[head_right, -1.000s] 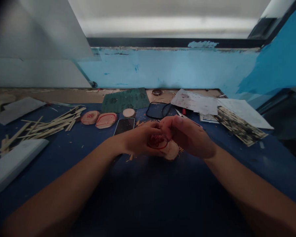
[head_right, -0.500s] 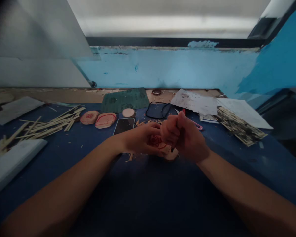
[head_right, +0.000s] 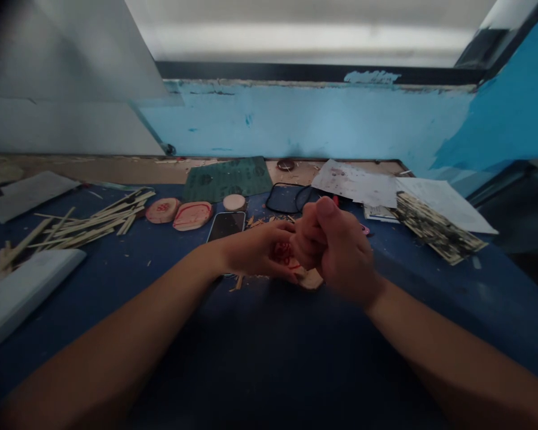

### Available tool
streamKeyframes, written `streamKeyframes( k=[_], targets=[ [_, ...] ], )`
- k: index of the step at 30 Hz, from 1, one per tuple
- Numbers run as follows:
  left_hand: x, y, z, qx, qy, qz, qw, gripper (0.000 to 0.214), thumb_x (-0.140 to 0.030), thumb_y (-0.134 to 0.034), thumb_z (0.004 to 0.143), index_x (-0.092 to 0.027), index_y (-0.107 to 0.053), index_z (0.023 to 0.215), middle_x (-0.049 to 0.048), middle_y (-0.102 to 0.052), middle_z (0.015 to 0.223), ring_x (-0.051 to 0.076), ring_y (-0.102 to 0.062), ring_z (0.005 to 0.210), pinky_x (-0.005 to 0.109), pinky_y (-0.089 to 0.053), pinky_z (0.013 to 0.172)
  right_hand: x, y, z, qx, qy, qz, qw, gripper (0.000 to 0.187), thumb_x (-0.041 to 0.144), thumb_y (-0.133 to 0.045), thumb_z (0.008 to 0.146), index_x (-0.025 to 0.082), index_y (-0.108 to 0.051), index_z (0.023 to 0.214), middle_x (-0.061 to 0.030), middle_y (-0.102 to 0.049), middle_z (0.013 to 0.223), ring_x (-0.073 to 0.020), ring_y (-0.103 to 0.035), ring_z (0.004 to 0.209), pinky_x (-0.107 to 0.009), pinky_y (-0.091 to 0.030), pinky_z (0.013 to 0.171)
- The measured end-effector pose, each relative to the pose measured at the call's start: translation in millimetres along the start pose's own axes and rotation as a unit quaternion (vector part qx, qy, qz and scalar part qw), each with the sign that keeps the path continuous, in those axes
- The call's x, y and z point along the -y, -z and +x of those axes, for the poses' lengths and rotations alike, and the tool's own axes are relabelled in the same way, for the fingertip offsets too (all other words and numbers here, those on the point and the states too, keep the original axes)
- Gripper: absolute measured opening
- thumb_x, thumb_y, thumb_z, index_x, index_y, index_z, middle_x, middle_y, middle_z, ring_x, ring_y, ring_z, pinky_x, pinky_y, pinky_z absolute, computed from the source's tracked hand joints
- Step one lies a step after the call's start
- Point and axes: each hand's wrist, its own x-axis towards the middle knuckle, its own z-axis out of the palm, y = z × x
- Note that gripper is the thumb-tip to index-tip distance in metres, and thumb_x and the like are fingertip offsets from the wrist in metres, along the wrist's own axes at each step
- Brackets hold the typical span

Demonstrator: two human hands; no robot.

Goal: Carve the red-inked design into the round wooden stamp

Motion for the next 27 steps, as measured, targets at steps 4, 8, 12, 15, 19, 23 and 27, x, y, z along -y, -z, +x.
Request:
streamKeyframes(
  k=[4,8,12,15,19,23,27],
  targets=[
    [-2.6,1.0,0.2,0.0,-0.005,-0.013,1.0,0.035,-0.038,-0.091,0.077,-0.024,-0.078,0.107,0.0064,-0.061,0.131,0.023,-0.063,0.113,0.033,-0.05,0.098,-12.4,5.4,-3.8,-0.004,0.011,-0.051,0.999,0.061,0.063,-0.063,0.097,0.022,-0.042,0.057,0.0063,-0.029,0.051,-0.0088,-0.026,0.041,-0.026,-0.022,0.04],
    [-4.0,1.9,0.2,0.005,-0.024,-0.029,0.999,0.023,-0.034,-0.086,0.083,-0.021,-0.077,0.1,0.0069,-0.062,0.129,0.021,-0.063,0.111,0.032,-0.051,0.096,-27.7,11.6,-5.0,-0.02,0.001,-0.091,0.996,0.053,0.055,-0.06,0.102,0.022,-0.049,0.062,0.0063,-0.036,0.051,-0.0085,-0.03,0.039,-0.025,-0.023,0.039],
    [-4.4,2.2,0.5,0.007,-0.012,-0.021,1.0,0.03,-0.035,-0.088,0.08,-0.019,-0.076,0.102,0.0069,-0.062,0.126,0.021,-0.062,0.107,0.032,-0.051,0.094,-22.5,6.3,-3.3,-0.022,0.025,-0.065,0.997,0.051,0.046,-0.063,0.102,0.022,-0.044,0.061,0.008,-0.032,0.049,-0.008,-0.028,0.037,-0.025,-0.022,0.039],
    [-4.9,1.8,0.8,0.009,-0.022,-0.027,0.999,0.027,-0.032,-0.086,0.082,-0.019,-0.076,0.104,0.008,-0.062,0.13,0.021,-0.062,0.111,0.032,-0.051,0.097,-20.0,4.7,-4.2,-0.02,0.004,-0.078,0.997,0.048,0.044,-0.064,0.102,0.023,-0.047,0.064,0.0075,-0.036,0.048,-0.0085,-0.031,0.037,-0.025,-0.022,0.039],
    [-4.5,0.8,0.5,0.003,-0.027,-0.043,0.999,0.024,-0.03,-0.086,0.082,-0.019,-0.076,0.101,0.0081,-0.063,0.129,0.02,-0.064,0.107,0.033,-0.051,0.096,-21.0,6.0,-5.1,-0.011,0.001,-0.075,0.997,0.048,0.042,-0.062,0.104,0.023,-0.047,0.062,0.0072,-0.033,0.049,-0.009,-0.028,0.038,-0.027,-0.022,0.039],
    [-4.8,0.9,0.4,0.019,-0.04,-0.053,0.998,0.02,-0.025,-0.084,0.084,-0.019,-0.076,0.102,0.0068,-0.066,0.121,0.019,-0.065,0.102,0.032,-0.051,0.093,-20.7,5.7,-3.0,0.006,-0.003,-0.06,0.998,0.049,0.039,-0.061,0.104,0.023,-0.047,0.061,0.0072,-0.033,0.048,-0.0088,-0.027,0.037,-0.027,-0.022,0.038],
    [-6.2,1.9,0.5,0.015,-0.028,-0.033,0.999,0.022,-0.029,-0.085,0.083,-0.018,-0.076,0.101,0.0079,-0.064,0.123,0.018,-0.064,0.098,0.031,-0.051,0.088,-18.1,5.3,-1.4,0.011,-0.004,-0.049,0.999,0.049,0.039,-0.06,0.105,0.022,-0.047,0.06,0.0073,-0.034,0.047,-0.0087,-0.028,0.036,-0.026,-0.023,0.038]
  ],
)
